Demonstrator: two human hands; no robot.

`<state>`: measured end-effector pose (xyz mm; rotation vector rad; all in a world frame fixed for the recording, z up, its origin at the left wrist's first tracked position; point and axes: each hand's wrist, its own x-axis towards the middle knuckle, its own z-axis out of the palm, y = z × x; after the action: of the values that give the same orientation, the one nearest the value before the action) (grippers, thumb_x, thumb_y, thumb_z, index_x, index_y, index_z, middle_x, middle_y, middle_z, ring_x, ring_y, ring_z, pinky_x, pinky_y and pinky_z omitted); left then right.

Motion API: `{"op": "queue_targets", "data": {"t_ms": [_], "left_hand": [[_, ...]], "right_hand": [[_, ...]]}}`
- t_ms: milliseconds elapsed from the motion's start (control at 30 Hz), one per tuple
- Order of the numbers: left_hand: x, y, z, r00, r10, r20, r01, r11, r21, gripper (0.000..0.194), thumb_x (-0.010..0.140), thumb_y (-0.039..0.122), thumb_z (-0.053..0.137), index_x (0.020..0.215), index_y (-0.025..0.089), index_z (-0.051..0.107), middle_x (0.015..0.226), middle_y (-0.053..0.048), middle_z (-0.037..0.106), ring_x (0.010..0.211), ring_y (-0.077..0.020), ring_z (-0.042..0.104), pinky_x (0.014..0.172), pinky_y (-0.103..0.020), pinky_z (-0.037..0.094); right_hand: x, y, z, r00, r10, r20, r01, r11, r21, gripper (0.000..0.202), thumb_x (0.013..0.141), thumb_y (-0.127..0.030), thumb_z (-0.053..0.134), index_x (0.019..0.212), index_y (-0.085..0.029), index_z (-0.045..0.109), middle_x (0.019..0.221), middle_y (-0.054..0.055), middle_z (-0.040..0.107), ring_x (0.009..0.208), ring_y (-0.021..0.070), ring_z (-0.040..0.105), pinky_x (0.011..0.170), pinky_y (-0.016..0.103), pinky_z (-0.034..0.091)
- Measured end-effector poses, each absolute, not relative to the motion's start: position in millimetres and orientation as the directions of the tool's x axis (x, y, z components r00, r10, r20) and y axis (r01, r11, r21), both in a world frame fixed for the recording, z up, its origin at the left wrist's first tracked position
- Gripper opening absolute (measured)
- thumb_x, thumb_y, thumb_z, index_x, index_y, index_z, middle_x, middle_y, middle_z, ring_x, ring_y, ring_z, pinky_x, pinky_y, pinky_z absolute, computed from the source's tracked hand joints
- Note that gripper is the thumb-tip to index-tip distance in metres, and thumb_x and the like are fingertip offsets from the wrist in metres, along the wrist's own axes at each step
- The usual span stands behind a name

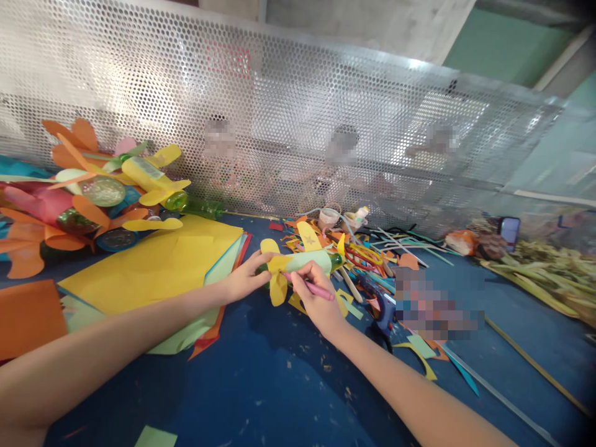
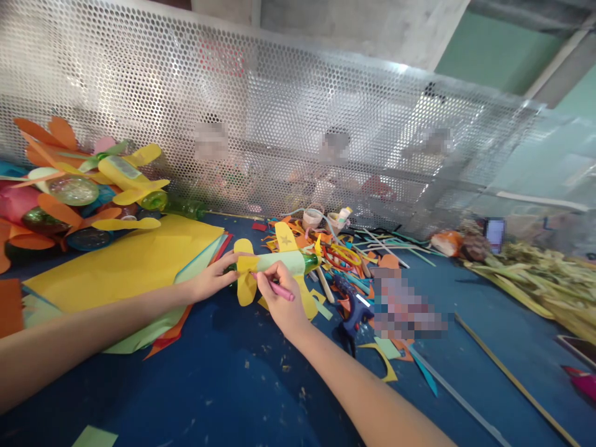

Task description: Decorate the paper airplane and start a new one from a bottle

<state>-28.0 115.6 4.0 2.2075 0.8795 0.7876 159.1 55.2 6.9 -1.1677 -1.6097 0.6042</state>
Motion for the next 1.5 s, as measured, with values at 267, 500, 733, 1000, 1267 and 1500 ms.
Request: {"op": "queue_targets", "data": {"t_ms": [267, 500, 733, 1000, 1267, 1500], "left_hand": [[-27.6, 118.8, 1.7, 0.600, 0.742, 0.299, 0.372, -0.589, 0.717, 0.044, 0.086, 0.036, 0.039, 0.129, 0.024, 0.044, 0.129, -0.004, 0.047, 0.122, -0.0209, 0.041, 0.106, -0.032, 0.029], [-27.6, 123.0, -3.4, 0.585, 0.755, 0.295, 0.385, -0.579, 0.718, 0.046, 0.085, 0.039, 0.039, 0.125, 0.018, 0.045, 0.129, -0.007, 0.048, 0.122, -0.0225, 0.041, 0.105, -0.034, 0.031], [-27.0, 121.7, -2.3, 0.574, 0.766, 0.288, 0.396, -0.568, 0.721, 0.045, 0.085, 0.038, 0.038, 0.126, 0.020, 0.044, 0.130, -0.005, 0.047, 0.123, -0.0215, 0.040, 0.106, -0.033, 0.029], [-26.0, 119.5, 0.6, 0.568, 0.773, 0.281, 0.402, -0.559, 0.725, 0.047, 0.085, 0.037, 0.038, 0.128, 0.020, 0.044, 0.129, -0.005, 0.048, 0.124, -0.0215, 0.039, 0.106, -0.032, 0.029], [-25.7, 117.3, 3.8, 0.582, 0.760, 0.290, 0.379, -0.569, 0.730, 0.046, 0.084, 0.035, 0.039, 0.128, 0.020, 0.044, 0.128, -0.006, 0.047, 0.123, -0.0218, 0.040, 0.106, -0.033, 0.029], [-27.5, 120.4, -1.1, 0.580, 0.763, 0.286, 0.385, -0.566, 0.729, 0.045, 0.086, 0.037, 0.038, 0.129, 0.022, 0.043, 0.131, -0.004, 0.046, 0.124, -0.0212, 0.039, 0.107, -0.033, 0.028]], "right_hand": [[160.3, 55.4, 4.7, -0.054, 0.895, 0.444, 0.373, 0.430, -0.822, 0.019, 0.086, -0.034, 0.050, 0.072, -0.022, 0.044, 0.064, -0.003, 0.052, 0.060, 0.0129, 0.053, 0.061, 0.026, 0.042], [158.6, 55.2, 5.7, -0.041, 0.900, 0.434, 0.345, 0.420, -0.839, 0.020, 0.086, -0.034, 0.049, 0.072, -0.022, 0.042, 0.063, -0.004, 0.050, 0.061, 0.0126, 0.053, 0.060, 0.026, 0.042], [159.3, 54.5, 5.7, -0.038, 0.901, 0.433, 0.341, 0.419, -0.842, 0.018, 0.087, -0.033, 0.048, 0.073, -0.022, 0.042, 0.064, -0.004, 0.050, 0.062, 0.0129, 0.055, 0.061, 0.027, 0.044], [159.4, 54.2, 5.5, -0.041, 0.905, 0.423, 0.313, 0.414, -0.855, 0.018, 0.085, -0.033, 0.050, 0.073, -0.022, 0.044, 0.062, -0.004, 0.050, 0.060, 0.0129, 0.054, 0.061, 0.027, 0.044], [159.4, 54.2, 7.9, -0.068, 0.903, 0.424, 0.321, 0.422, -0.848, 0.019, 0.086, -0.033, 0.050, 0.071, -0.022, 0.044, 0.062, -0.004, 0.050, 0.064, 0.0139, 0.057, 0.065, 0.028, 0.046], [159.0, 53.6, 7.7, -0.069, 0.904, 0.422, 0.326, 0.420, -0.847, 0.018, 0.086, -0.034, 0.049, 0.073, -0.022, 0.044, 0.065, -0.003, 0.052, 0.064, 0.0130, 0.055, 0.065, 0.028, 0.046]]}}
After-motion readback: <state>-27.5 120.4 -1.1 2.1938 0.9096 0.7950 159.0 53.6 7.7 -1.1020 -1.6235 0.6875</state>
